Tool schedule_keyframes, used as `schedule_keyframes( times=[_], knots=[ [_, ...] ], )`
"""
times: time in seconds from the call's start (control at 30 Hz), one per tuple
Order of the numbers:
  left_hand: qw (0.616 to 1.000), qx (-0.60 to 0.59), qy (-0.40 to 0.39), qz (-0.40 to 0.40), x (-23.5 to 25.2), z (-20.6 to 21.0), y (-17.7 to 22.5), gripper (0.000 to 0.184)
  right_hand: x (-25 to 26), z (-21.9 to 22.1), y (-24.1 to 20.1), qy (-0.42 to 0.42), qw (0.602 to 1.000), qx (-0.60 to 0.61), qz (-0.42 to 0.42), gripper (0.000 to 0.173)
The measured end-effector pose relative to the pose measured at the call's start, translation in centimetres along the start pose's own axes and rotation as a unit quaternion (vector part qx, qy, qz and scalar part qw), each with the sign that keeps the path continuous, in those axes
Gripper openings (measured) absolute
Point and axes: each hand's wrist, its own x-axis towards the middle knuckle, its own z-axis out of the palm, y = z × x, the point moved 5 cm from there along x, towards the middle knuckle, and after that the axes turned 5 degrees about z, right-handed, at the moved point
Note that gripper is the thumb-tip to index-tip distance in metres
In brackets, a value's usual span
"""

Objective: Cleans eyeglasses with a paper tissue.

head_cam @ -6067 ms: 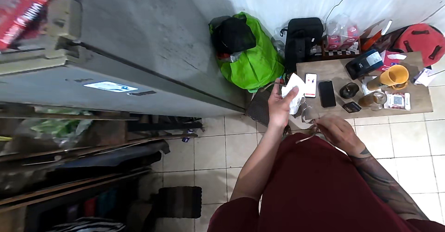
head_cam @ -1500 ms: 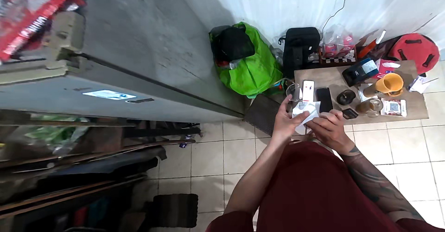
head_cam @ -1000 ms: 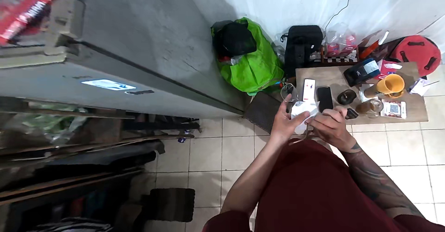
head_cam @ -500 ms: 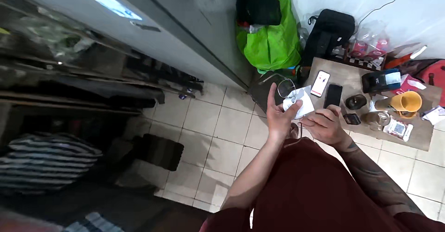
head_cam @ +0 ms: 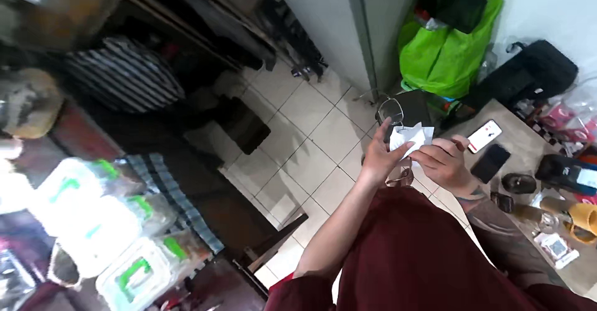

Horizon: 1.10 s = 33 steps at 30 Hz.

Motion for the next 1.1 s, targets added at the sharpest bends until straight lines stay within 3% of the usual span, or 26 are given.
schedule_keyframes(
  times=[0.07,0.23,0.37,0.57,0.7,0.97,1.1],
  knots=[
    [1.000,-0.013,0.009,0.015,-0.1,-2.6,0.8,0.088,1.4,2.3,-0.6,-0.013,0.999,0.034,-0.017,0.014],
    [0.981,-0.025,0.141,0.130,-0.8,-11.1,2.9,0.097,6.0,8.4,-3.5,-0.069,0.990,0.117,-0.048,0.012],
    [0.965,-0.035,0.214,0.147,-0.5,-18.3,4.1,0.096,10.8,14.4,-6.8,-0.073,0.984,0.145,-0.080,0.010],
    [0.979,-0.100,0.169,0.057,0.6,-29.9,6.3,0.082,19.0,24.2,-12.3,-0.088,0.971,0.184,-0.125,0.016],
    [0.984,-0.085,0.135,0.073,0.9,-38.0,8.8,0.076,24.0,30.2,-16.3,-0.089,0.964,0.198,-0.151,0.013],
    [0.934,-0.081,0.292,0.188,-0.2,-50.3,12.1,0.102,30.6,38.9,-22.6,-0.126,0.935,0.265,-0.198,0.009],
    [0.920,-0.122,0.324,0.187,0.4,-54.2,12.5,0.096,34.0,43.5,-24.3,-0.141,0.910,0.314,-0.232,0.011]
  ],
)
